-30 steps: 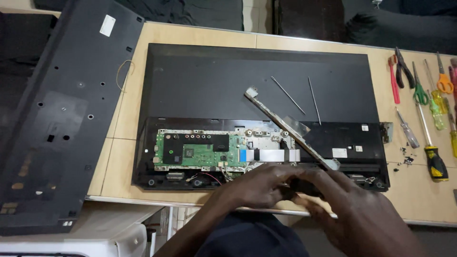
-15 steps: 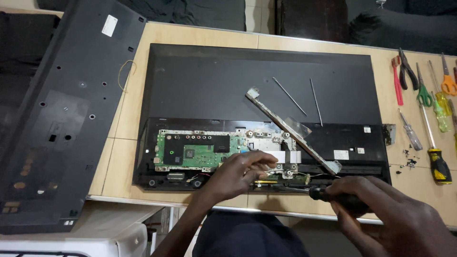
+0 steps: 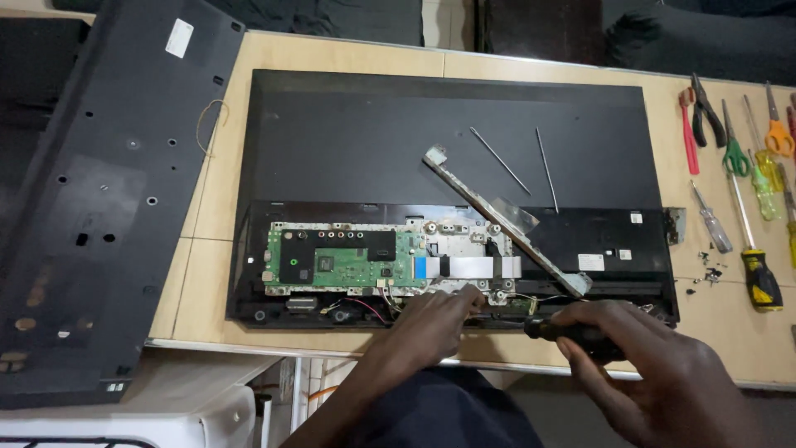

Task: The person repairs a disassembled television lying face-down on a work table. They handle the exposed motherboard and internal wiring, use a screwdriver on the chassis, and use a small pointed tool to work on connectors and components near the board, repositioning a detached trim strip as they work.

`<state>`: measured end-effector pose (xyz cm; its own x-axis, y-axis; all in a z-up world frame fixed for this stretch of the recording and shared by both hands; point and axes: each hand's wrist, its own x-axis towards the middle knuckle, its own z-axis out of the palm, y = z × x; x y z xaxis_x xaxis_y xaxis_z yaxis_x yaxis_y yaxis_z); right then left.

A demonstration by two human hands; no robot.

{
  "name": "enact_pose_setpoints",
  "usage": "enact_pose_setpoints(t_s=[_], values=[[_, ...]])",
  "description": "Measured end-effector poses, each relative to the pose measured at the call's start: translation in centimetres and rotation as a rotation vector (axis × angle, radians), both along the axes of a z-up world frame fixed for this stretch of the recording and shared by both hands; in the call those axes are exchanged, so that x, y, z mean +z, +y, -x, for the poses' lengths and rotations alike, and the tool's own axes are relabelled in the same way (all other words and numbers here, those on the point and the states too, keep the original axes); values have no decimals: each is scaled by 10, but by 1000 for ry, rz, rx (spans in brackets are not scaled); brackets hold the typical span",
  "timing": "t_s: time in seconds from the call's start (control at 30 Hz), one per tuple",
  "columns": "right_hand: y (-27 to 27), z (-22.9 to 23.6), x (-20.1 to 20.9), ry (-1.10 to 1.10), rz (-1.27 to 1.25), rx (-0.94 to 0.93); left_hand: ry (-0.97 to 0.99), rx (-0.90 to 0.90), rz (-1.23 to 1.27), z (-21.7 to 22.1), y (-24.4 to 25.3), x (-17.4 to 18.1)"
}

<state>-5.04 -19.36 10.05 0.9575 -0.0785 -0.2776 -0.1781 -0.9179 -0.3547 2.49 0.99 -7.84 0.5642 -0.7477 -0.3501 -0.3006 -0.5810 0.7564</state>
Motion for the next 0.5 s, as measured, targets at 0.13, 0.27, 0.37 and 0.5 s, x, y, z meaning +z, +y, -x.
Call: enact_pose_setpoints(t_s=[0.13,0.27,0.37,0.5], values=[[6,3,-1,22,-49,-47,-54,-52,-43,0,4,21],[5,2,-1,107,-50,-81,-68,-90,-64,-1,3,15],[5,3,-3,21,-13,-36,66,-43,-53,-2,1,12],[-1,5,-9,-45,-9,34,30,-84,-60,-3,2,5]])
